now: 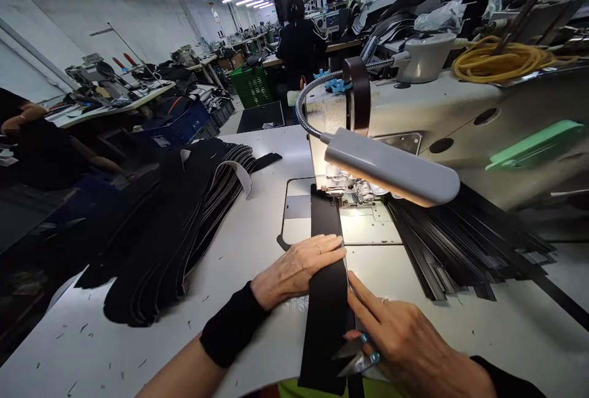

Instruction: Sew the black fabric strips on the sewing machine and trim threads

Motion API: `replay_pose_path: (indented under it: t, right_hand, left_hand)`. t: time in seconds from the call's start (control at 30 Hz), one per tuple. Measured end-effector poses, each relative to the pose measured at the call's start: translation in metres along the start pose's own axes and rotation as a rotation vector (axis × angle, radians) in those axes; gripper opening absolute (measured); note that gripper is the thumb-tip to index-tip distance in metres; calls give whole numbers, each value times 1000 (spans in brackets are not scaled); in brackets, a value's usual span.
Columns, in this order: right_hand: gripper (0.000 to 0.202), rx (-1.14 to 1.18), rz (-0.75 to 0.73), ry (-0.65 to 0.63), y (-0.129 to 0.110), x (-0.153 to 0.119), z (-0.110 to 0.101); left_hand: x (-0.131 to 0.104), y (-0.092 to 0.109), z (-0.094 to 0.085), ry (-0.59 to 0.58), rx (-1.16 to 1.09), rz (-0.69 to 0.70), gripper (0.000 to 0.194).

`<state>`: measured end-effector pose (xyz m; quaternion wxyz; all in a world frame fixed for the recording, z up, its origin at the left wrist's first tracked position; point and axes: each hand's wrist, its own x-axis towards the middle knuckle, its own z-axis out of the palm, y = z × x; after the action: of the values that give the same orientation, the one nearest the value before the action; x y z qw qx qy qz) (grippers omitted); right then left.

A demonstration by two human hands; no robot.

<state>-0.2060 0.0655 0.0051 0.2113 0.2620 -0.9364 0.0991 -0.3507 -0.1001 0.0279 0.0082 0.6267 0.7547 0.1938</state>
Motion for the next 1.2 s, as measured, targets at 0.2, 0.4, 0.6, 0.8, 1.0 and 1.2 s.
replay_pose_path:
  t: [0.2, 0.4, 0.6, 0.8, 1.0, 1.2]
  right_hand:
    - [31, -25, -14, 29, 0, -1, 2]
    - [32, -29, -18, 12, 0, -1, 4]
    - [33, -20, -19, -20, 1, -4, 5]
    - [32, -8, -18, 10, 1, 1, 1]
    - [34, -12, -4, -24, 1, -2, 4]
    - [31, -9, 2, -36, 1, -2, 4]
  left_hand:
    - [-1, -1, 2, -19, -16, -23, 32]
    - [-1, 1, 1, -36, -25, -43, 33]
    - [0, 0, 1, -36, -41, -47, 34]
    - [-1, -1, 1, -35, -66, -48, 35]
    - [-2, -3, 2, -50, -83, -55, 35]
    - [-1, -3, 2, -52, -84, -62, 36]
